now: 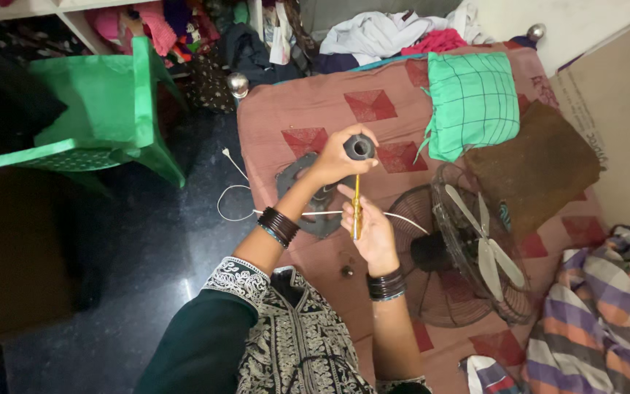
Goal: The person disassembles a standing electric fan by removing the front grille, then the rear grille, and finally detaching the motor and blade assembly from the stand. They then use a screwdriver to loosen a screw on the stand's neck.
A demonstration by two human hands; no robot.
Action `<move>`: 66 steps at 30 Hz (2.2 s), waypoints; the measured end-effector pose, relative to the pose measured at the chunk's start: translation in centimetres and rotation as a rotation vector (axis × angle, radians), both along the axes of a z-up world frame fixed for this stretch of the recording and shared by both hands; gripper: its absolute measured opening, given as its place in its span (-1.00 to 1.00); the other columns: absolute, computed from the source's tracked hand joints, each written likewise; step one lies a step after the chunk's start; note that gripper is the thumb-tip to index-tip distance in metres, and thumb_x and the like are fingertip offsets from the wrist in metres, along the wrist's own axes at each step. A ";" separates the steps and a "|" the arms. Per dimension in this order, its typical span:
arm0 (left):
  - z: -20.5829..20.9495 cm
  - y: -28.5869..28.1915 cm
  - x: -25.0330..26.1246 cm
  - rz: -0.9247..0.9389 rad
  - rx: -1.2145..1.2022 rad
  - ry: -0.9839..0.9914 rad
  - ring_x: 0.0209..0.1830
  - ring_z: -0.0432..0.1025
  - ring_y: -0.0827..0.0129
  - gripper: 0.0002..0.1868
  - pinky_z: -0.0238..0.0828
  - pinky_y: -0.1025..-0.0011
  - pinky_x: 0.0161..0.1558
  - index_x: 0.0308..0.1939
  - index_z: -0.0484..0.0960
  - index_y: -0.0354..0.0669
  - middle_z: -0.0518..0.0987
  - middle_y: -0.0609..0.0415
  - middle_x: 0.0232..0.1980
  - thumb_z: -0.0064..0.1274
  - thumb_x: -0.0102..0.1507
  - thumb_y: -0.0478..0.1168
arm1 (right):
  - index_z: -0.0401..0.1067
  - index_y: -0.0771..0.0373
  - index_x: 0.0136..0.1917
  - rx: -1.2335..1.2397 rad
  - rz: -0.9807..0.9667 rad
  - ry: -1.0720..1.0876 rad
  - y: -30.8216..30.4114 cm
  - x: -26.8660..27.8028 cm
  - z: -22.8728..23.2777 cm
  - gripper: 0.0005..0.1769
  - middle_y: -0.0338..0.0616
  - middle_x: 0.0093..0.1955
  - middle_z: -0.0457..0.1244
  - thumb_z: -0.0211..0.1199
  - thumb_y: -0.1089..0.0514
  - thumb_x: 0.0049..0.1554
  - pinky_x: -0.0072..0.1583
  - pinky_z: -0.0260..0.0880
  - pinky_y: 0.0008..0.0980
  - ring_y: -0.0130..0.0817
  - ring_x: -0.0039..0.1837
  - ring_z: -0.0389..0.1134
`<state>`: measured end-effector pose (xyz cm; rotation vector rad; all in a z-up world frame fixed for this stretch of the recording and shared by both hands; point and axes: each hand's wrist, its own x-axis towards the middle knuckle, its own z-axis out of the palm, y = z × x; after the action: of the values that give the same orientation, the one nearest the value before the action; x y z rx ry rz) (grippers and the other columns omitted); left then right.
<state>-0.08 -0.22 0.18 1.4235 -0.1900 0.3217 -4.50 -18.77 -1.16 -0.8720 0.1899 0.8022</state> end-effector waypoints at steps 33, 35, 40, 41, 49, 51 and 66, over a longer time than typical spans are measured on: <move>-5.6 0.5 -3.2 -0.016 -0.135 0.178 0.50 0.19 0.41 -0.31 0.03 0.39 0.48 0.51 0.21 -0.15 0.36 0.07 0.44 0.10 0.35 -0.10 | 0.53 0.24 0.09 -1.465 -0.354 -1.631 1.9 -2.6 3.4 -0.77 -0.06 -0.12 0.35 0.29 0.07 0.24 -0.14 0.36 -0.11 0.01 -0.15 0.41; -6.7 0.3 -4.1 0.036 -0.172 0.146 0.52 0.21 0.37 -0.38 0.03 0.37 0.51 0.51 0.27 -0.19 0.38 0.01 0.46 0.03 0.40 -0.12 | 0.54 0.26 0.09 -1.311 -0.384 -1.553 2.0 -2.6 3.5 -0.75 -0.02 -0.11 0.37 0.28 0.06 0.25 -0.11 0.38 -0.14 0.01 -0.12 0.43; -7.1 -1.8 -5.6 0.302 -0.298 0.099 0.36 0.37 0.35 -0.53 0.22 0.40 0.40 0.31 0.46 -0.24 0.51 0.01 0.30 0.13 0.34 -0.22 | 0.56 0.31 0.09 -1.002 -0.291 -1.148 1.8 -2.0 3.2 -0.75 -0.04 -0.32 0.34 0.15 0.13 0.31 -0.11 0.40 -0.23 -0.14 -0.24 0.42; -7.0 -2.3 -5.9 0.412 -0.258 0.126 0.27 0.43 0.36 -0.59 0.30 0.42 0.32 0.22 0.52 -0.26 0.56 0.02 0.21 0.16 0.31 -0.24 | 0.55 0.30 0.09 -0.999 -0.312 -1.189 1.7 -2.0 3.2 -0.77 -0.06 -0.28 0.36 0.18 0.14 0.30 -0.09 0.41 -0.23 -0.15 -0.22 0.44; -6.2 -5.0 -5.3 0.451 -0.528 0.174 -0.32 0.56 0.44 -0.89 0.51 0.49 -0.25 -0.21 0.64 -0.33 0.67 0.04 -0.25 0.20 0.29 -0.31 | 0.56 0.22 0.06 -1.254 -0.503 -1.551 2.3 -3.1 4.2 -0.80 -0.11 -0.02 0.34 0.41 0.20 0.14 -0.03 0.42 -0.20 -0.11 -0.03 0.43; -5.8 -5.2 -5.0 0.396 -0.602 0.185 -0.33 0.59 0.40 -0.89 0.54 0.46 -0.26 -0.23 0.65 -0.35 0.68 0.00 -0.26 0.19 0.30 -0.32 | 0.55 0.22 0.07 -1.258 -0.485 -1.531 2.5 -3.1 4.0 -0.80 -0.08 -0.02 0.33 0.39 0.21 0.15 -0.02 0.42 -0.20 -0.09 -0.02 0.43; -5.1 -5.6 -4.9 0.619 -0.431 0.093 -0.19 0.40 0.44 -0.86 0.35 0.50 -0.09 -0.12 0.60 -0.34 0.56 0.10 -0.17 0.26 0.31 -0.40 | 0.45 0.38 0.06 -0.482 -0.593 -0.979 4.8 0.6 -3.2 -0.86 -0.30 -0.07 0.33 0.33 0.30 0.24 0.02 0.35 -0.55 -0.59 -0.04 0.30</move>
<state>-4.95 -5.80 -4.95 1.0351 0.3884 0.7531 -3.93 -13.98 -4.39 -1.4749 -0.2355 -0.2881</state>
